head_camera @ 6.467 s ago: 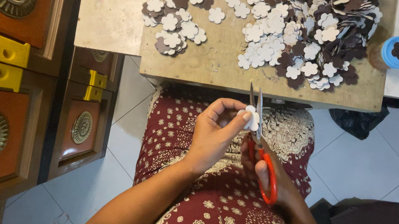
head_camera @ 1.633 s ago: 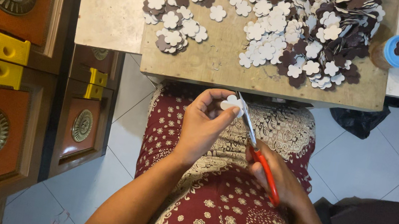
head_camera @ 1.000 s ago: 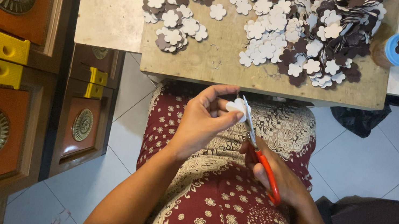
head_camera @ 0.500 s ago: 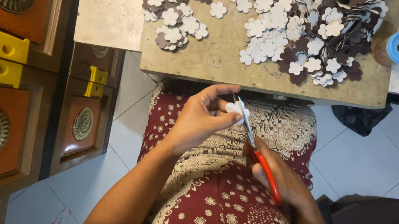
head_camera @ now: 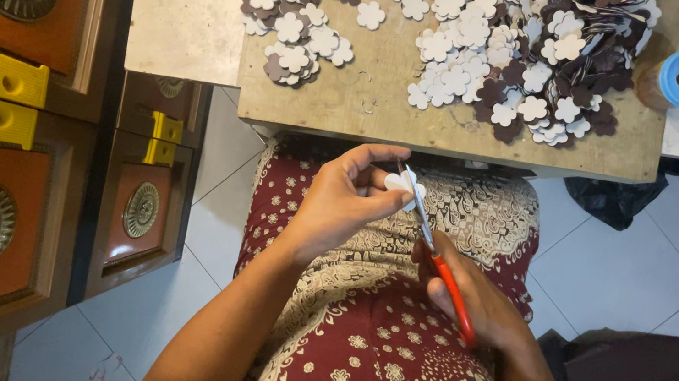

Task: The person trims the edges of small white flower-shaped paper cutouts using red-handled scissors. They pick up each piece, trim it, and place it back on the table among other cutouts.

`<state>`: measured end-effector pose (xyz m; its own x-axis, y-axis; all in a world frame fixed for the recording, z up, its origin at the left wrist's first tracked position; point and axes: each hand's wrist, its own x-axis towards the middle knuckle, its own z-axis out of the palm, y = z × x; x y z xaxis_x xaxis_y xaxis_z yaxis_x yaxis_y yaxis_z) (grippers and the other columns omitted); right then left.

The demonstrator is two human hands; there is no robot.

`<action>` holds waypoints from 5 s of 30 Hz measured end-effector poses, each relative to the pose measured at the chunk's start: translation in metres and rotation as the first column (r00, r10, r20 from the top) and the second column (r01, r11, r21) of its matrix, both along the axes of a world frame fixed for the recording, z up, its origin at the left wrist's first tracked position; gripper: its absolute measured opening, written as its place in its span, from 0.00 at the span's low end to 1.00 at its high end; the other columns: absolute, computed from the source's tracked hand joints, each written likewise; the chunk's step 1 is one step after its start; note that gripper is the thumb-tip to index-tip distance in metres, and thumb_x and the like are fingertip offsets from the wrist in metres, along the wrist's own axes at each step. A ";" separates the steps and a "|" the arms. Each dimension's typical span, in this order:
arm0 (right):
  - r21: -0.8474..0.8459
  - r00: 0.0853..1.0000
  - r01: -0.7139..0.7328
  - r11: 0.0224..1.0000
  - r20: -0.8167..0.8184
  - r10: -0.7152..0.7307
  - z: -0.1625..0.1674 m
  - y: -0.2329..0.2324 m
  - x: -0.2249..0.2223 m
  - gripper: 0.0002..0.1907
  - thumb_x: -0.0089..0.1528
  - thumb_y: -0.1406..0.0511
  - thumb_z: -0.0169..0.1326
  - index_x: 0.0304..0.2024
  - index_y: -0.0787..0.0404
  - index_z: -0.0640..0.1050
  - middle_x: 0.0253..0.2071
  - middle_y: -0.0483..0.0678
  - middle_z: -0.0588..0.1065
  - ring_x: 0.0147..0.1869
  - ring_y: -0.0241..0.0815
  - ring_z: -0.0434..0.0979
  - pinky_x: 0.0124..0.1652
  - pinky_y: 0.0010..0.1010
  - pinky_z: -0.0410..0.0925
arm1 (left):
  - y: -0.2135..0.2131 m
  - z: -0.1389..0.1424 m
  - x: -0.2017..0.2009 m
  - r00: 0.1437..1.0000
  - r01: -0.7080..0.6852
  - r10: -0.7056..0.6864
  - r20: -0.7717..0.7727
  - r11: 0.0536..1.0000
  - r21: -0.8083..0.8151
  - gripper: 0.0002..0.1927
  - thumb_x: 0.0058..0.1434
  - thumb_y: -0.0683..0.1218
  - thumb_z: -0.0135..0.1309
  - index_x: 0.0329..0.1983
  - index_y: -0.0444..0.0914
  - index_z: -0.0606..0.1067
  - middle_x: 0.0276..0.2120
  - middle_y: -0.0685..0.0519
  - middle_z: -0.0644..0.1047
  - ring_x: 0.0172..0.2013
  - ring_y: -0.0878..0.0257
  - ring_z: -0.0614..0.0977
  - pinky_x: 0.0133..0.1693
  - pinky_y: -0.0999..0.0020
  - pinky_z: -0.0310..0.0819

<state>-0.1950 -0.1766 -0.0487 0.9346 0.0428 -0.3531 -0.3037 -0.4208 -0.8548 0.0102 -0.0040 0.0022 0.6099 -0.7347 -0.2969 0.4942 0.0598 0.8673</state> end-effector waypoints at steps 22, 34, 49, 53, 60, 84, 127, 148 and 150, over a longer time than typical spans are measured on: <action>0.214 0.995 0.067 0.975 0.056 -0.080 0.023 0.005 0.011 0.50 0.59 0.26 0.33 0.53 0.62 0.68 0.31 0.42 0.66 0.30 0.34 0.66 0.29 0.31 0.64 | -0.006 -0.009 -0.008 0.995 -0.086 0.088 0.039 0.995 -0.060 0.24 0.63 0.36 0.60 0.62 0.32 0.71 0.37 0.56 0.76 0.37 0.72 0.78 0.38 0.79 0.73; 0.352 0.968 0.234 0.907 0.006 -0.252 0.044 0.022 0.019 0.56 0.55 0.24 0.36 0.58 0.65 0.67 0.32 0.40 0.63 0.32 0.32 0.58 0.31 0.28 0.57 | -0.022 -0.015 -0.041 0.981 -0.181 0.159 -0.109 0.956 -0.232 0.09 0.68 0.39 0.58 0.49 0.31 0.74 0.41 0.51 0.81 0.41 0.69 0.81 0.45 0.75 0.78; 0.283 0.976 0.200 0.938 0.027 -0.216 0.022 0.014 0.009 0.52 0.57 0.26 0.37 0.57 0.63 0.67 0.37 0.45 0.65 0.37 0.35 0.64 0.36 0.30 0.64 | -0.021 -0.012 -0.040 0.978 -0.203 0.193 -0.080 0.968 -0.145 0.08 0.67 0.39 0.59 0.46 0.31 0.74 0.37 0.52 0.80 0.38 0.70 0.81 0.42 0.77 0.77; 0.386 0.982 0.168 0.907 0.015 -0.188 0.019 0.010 0.007 0.54 0.56 0.26 0.40 0.61 0.64 0.64 0.43 0.48 0.67 0.44 0.39 0.68 0.41 0.34 0.70 | -0.020 -0.009 -0.039 0.984 -0.181 0.180 -0.015 0.980 -0.083 0.08 0.67 0.40 0.59 0.45 0.31 0.74 0.35 0.53 0.80 0.36 0.72 0.80 0.38 0.79 0.75; 0.347 0.989 0.140 0.927 0.005 -0.151 0.026 0.004 0.005 0.58 0.58 0.27 0.40 0.70 0.66 0.59 0.50 0.51 0.70 0.50 0.43 0.70 0.50 0.36 0.68 | -0.016 -0.004 -0.033 0.988 -0.145 0.147 0.051 0.988 -0.042 0.06 0.65 0.40 0.60 0.42 0.32 0.76 0.33 0.55 0.80 0.33 0.75 0.78 0.34 0.81 0.72; 0.328 0.998 -0.052 0.943 0.040 0.041 0.028 -0.014 0.005 0.53 0.62 0.31 0.38 0.67 0.67 0.64 0.34 0.46 0.67 0.35 0.37 0.66 0.36 0.32 0.66 | -0.003 0.008 -0.004 0.992 0.049 -0.051 0.113 0.999 0.021 0.06 0.64 0.39 0.60 0.42 0.30 0.78 0.35 0.54 0.81 0.35 0.74 0.79 0.37 0.79 0.74; 0.409 0.951 0.260 0.875 0.052 -0.306 0.032 0.028 0.015 0.53 0.56 0.26 0.41 0.57 0.65 0.63 0.40 0.44 0.64 0.39 0.34 0.62 0.36 0.28 0.63 | -0.027 -0.015 -0.052 0.956 -0.285 0.263 -0.133 0.938 -0.198 0.09 0.64 0.37 0.62 0.41 0.33 0.73 0.38 0.51 0.81 0.39 0.70 0.82 0.43 0.76 0.78; 0.174 0.952 0.266 0.948 0.107 -0.287 0.045 0.028 0.019 0.48 0.58 0.25 0.34 0.48 0.61 0.67 0.31 0.42 0.64 0.32 0.33 0.62 0.32 0.28 0.61 | -0.025 -0.010 -0.047 0.961 -0.268 0.248 -0.121 0.944 -0.194 0.11 0.62 0.35 0.63 0.45 0.32 0.73 0.38 0.50 0.81 0.39 0.69 0.82 0.43 0.76 0.79; 0.240 0.954 0.282 0.929 0.034 -0.298 0.047 0.027 0.019 0.49 0.56 0.25 0.37 0.47 0.62 0.67 0.29 0.42 0.63 0.30 0.34 0.61 0.29 0.30 0.61 | -0.024 -0.009 -0.046 0.960 -0.268 0.242 -0.143 0.943 -0.200 0.14 0.61 0.35 0.62 0.49 0.32 0.73 0.38 0.51 0.81 0.40 0.69 0.82 0.43 0.77 0.79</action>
